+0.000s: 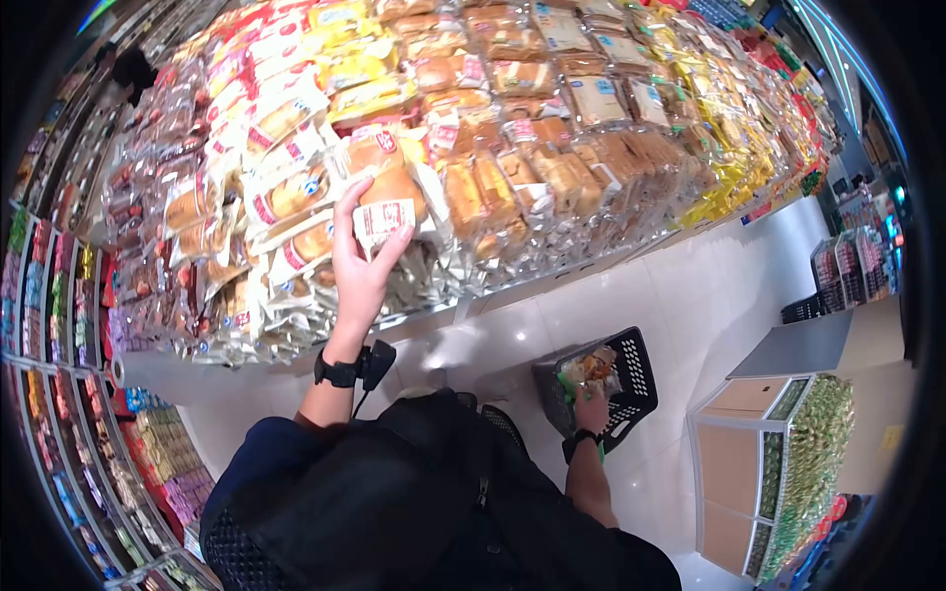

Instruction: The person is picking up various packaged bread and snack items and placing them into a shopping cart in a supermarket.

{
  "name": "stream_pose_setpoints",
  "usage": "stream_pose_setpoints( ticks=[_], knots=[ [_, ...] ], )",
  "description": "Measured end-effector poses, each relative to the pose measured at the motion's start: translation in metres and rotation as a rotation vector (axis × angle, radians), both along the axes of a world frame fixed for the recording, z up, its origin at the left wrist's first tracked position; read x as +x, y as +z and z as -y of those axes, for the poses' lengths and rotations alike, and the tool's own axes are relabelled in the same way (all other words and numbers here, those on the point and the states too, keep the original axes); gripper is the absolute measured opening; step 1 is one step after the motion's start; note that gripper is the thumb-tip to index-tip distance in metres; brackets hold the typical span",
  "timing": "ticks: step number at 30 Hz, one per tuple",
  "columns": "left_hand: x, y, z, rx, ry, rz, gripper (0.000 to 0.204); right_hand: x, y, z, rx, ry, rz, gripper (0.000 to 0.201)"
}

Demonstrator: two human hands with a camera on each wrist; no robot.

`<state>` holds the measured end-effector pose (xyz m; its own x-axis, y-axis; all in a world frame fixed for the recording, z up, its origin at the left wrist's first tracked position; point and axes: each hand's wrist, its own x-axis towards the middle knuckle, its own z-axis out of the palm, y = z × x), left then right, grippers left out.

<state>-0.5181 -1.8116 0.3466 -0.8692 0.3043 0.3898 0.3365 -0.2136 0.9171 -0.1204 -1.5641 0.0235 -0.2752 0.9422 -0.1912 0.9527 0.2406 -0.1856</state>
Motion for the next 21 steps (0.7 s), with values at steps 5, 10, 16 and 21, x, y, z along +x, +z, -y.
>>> stream_pose_setpoints(
  ticks=[5,10,16,21],
  knots=[
    [0.020,-0.004,-0.065,-0.053,-0.062,0.012,0.062,0.005,-0.006,-0.026,0.112,0.020,-0.160,0.033],
    [0.052,-0.009,-0.122,-0.151,-0.113,0.008,0.060,0.027,-0.019,-0.063,0.133,0.016,-0.087,0.032],
    [0.066,-0.011,-0.161,-0.170,0.011,0.041,0.057,0.042,-0.012,-0.114,0.126,0.065,-0.112,0.035],
    [0.053,-0.025,-0.170,-0.024,0.090,0.174,0.055,0.047,-0.011,-0.137,0.067,0.023,-0.136,0.036]
  ],
)
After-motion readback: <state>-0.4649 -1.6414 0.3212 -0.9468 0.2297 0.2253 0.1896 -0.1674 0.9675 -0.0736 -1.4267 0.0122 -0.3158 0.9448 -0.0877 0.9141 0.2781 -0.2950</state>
